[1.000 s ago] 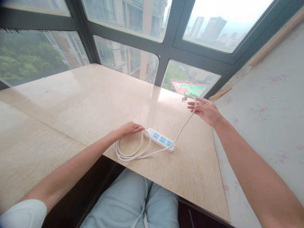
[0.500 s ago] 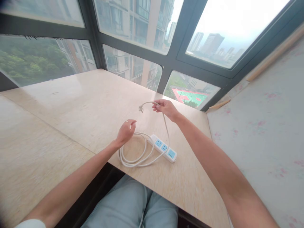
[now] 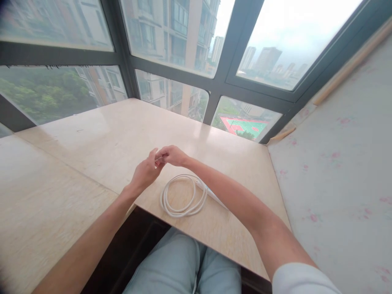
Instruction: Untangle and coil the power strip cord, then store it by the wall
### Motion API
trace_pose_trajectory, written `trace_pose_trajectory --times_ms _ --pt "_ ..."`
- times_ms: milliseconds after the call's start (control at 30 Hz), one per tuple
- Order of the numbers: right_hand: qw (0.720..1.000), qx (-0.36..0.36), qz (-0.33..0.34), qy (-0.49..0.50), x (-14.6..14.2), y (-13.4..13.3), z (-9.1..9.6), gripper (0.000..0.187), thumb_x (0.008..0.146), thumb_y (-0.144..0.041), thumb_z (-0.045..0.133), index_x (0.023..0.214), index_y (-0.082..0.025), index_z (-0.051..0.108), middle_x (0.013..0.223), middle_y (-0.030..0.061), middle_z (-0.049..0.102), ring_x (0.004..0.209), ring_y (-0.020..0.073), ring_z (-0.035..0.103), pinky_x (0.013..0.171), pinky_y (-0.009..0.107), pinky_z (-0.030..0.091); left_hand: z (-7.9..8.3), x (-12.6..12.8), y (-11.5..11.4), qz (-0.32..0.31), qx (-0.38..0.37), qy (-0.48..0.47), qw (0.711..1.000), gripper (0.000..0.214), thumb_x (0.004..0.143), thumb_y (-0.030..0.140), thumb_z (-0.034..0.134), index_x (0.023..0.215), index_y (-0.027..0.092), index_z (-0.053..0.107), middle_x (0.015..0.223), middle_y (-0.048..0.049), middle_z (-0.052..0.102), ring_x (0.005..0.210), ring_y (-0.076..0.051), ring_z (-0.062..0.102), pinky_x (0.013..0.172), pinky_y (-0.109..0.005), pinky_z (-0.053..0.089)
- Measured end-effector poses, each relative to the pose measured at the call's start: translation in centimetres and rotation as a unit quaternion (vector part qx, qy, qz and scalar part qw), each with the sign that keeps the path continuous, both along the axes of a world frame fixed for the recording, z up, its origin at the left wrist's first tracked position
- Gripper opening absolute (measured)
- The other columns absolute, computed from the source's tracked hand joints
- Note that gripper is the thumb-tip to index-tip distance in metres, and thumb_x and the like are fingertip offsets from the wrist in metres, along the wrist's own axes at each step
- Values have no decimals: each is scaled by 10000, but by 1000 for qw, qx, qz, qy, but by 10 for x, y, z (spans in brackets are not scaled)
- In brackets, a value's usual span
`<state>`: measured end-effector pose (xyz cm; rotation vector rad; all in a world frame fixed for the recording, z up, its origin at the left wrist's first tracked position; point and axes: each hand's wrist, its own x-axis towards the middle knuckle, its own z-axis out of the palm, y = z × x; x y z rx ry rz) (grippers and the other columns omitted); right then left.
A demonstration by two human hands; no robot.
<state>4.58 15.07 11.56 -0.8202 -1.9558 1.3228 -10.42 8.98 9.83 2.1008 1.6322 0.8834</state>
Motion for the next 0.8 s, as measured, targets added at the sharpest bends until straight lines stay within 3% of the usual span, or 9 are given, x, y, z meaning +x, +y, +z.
trace_pose_trajectory --times_ms 67,133,167,233,333,433,567,800 --pt "1000 6 -21 17 0 -4 -7 193 728 -232 709 900 -148 730 873 42 720 813 171 663 789 320 543 -4 -8 0 7 -43 -73 996 351 909 307 537 1223 151 533 792 -84 660 735 -243 629 649 -302 436" --pt "998 33 -57 -4 8 -8 -12 340 759 -305 713 1055 -138 694 1028 93 710 928 197 661 889 369 522 -4 -15 -4 22 -84 -213 973 242 913 325 537 1084 162 587 622 -2 563 544 -160 537 532 -244 381" --pt "996 48 -71 -38 15 -11 -14 431 764 -328 718 1146 -137 660 1132 121 682 1004 212 647 940 389 499 -3 -18 -7 29 -119 -300 946 220 918 340 530 1032 162 591 551 38 485 453 -121 453 470 -219 334" --pt "984 68 -84 -142 34 -17 -17 622 736 -346 754 1296 -146 571 1342 164 571 1176 246 580 1039 415 430 1 -23 -13 39 -204 -467 859 207 935 342 503 971 155 584 478 98 327 345 -67 267 382 -182 214" --pt "938 69 -81 -329 66 -31 -21 778 677 -357 804 1368 -162 506 1471 179 454 1347 300 433 1120 441 327 5 -30 -21 56 -281 -615 734 196 962 296 466 943 139 581 459 124 238 311 -39 153 339 -158 117" --pt "896 62 -65 -434 89 -49 -29 665 690 -394 789 1267 -145 571 1335 166 583 1231 308 531 1035 414 394 0 -32 -28 80 -314 -668 670 203 983 266 446 934 130 588 448 122 251 296 -29 164 324 -141 119" --pt "862 98 -102 -487 98 -74 -43 396 774 -397 701 1081 -157 630 1066 80 696 960 220 633 825 282 447 -16 -28 -38 98 -355 -703 609 213 1000 251 421 934 134 586 442 127 228 280 -26 165 314 -127 106" --pt "803 92 -213 -549 86 -98 -56 209 894 -227 482 1060 -167 592 1077 134 691 1000 245 628 844 313 404 -32 -14 -69 133 -354 -757 532 238 1019 246 377 920 143 567 451 120 222 285 -31 176 316 -143 110"
